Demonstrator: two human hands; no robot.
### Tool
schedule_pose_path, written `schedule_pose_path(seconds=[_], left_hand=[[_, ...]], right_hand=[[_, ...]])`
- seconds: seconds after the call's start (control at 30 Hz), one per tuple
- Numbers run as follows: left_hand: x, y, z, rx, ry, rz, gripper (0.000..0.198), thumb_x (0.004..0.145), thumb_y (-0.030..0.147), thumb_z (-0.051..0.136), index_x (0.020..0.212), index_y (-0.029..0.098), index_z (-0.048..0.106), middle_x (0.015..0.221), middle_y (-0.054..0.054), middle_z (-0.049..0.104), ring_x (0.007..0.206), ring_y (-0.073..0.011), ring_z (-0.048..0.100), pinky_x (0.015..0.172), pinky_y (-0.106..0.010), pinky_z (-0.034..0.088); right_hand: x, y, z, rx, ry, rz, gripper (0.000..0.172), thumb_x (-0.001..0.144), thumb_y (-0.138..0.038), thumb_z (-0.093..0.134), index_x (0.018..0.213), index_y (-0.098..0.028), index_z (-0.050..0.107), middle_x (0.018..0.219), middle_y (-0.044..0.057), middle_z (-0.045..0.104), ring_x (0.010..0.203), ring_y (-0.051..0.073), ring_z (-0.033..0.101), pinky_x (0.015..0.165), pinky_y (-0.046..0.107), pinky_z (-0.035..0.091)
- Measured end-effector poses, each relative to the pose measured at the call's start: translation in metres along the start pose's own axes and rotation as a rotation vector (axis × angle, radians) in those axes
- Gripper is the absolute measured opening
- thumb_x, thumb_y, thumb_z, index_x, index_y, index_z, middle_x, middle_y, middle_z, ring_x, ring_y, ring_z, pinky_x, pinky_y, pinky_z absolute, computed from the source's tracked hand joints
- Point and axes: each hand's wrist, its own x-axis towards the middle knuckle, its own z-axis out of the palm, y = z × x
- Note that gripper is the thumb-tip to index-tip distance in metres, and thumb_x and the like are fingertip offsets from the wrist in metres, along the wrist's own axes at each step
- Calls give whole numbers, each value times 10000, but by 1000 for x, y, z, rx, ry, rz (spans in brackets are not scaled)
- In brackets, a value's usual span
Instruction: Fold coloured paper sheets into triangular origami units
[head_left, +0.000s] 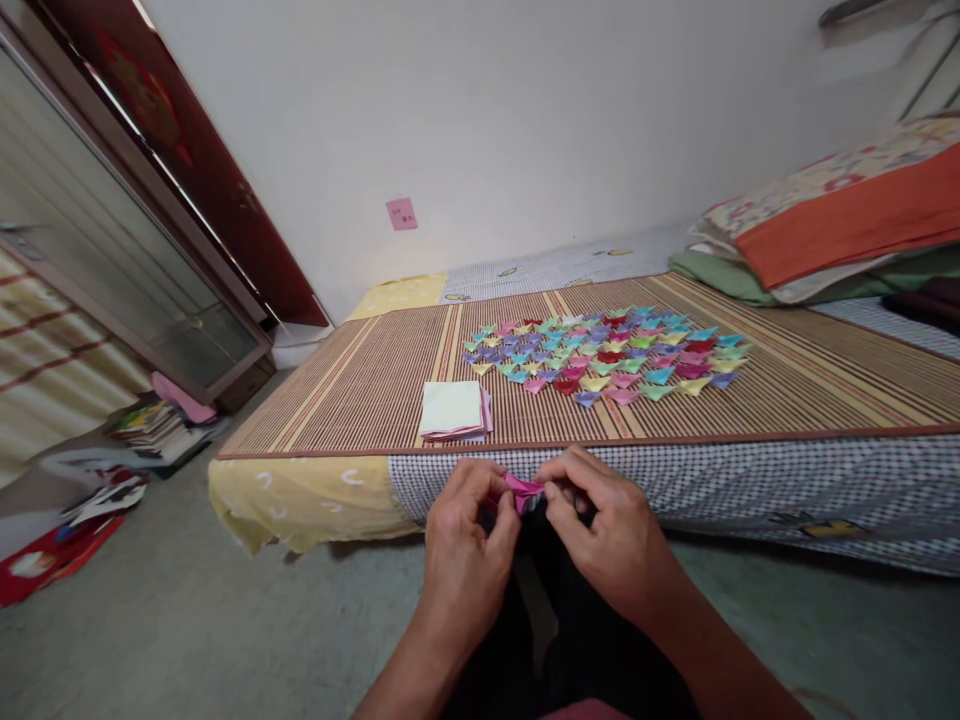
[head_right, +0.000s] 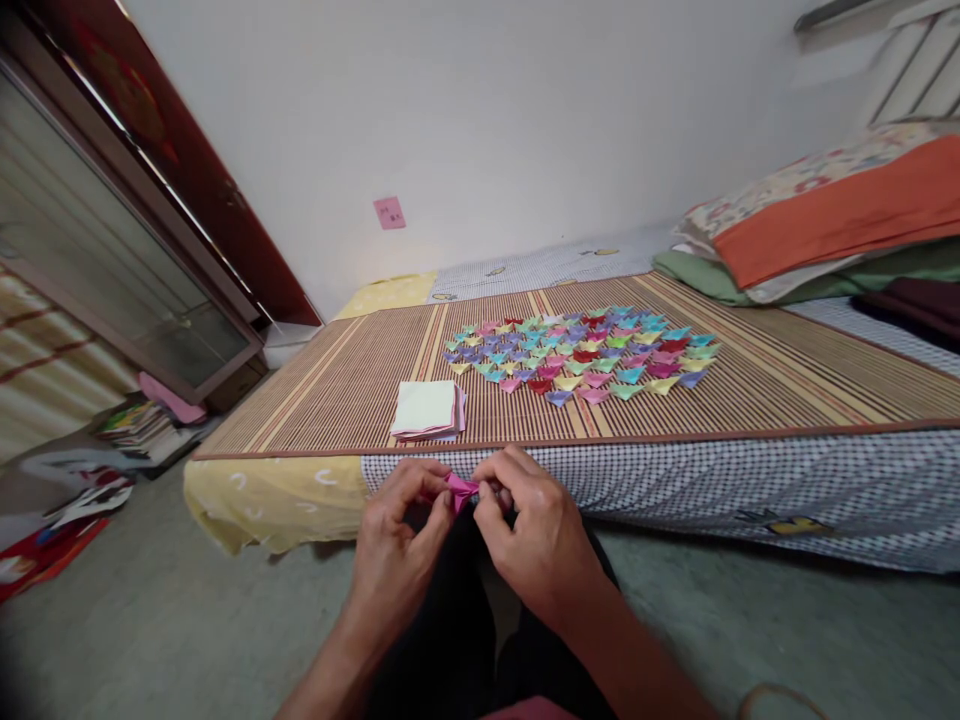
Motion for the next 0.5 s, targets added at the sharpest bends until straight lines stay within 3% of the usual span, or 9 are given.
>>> schedule_pose_path(seconds=[0.2, 0.5], left_hand=[[-1, -1, 2, -33, -9, -5, 183, 894, 79, 608, 812, 222, 686, 965, -34, 691, 857, -187, 642, 748, -278, 470], [1, -1, 2, -5, -25, -4, 183, 897, 75, 597, 806, 218, 665, 928, -20, 684, 806, -172, 620, 718, -269, 448]], right_hand=[[3, -2, -5, 7, -54, -12, 226, 869, -40, 499, 831, -209, 646, 749, 3, 594, 621, 155, 551, 599, 277, 436], [1, 0, -11, -200, -178, -179, 268, 922, -7, 440, 894, -193, 631, 921, 80, 590, 814, 219, 632, 762, 354, 537]])
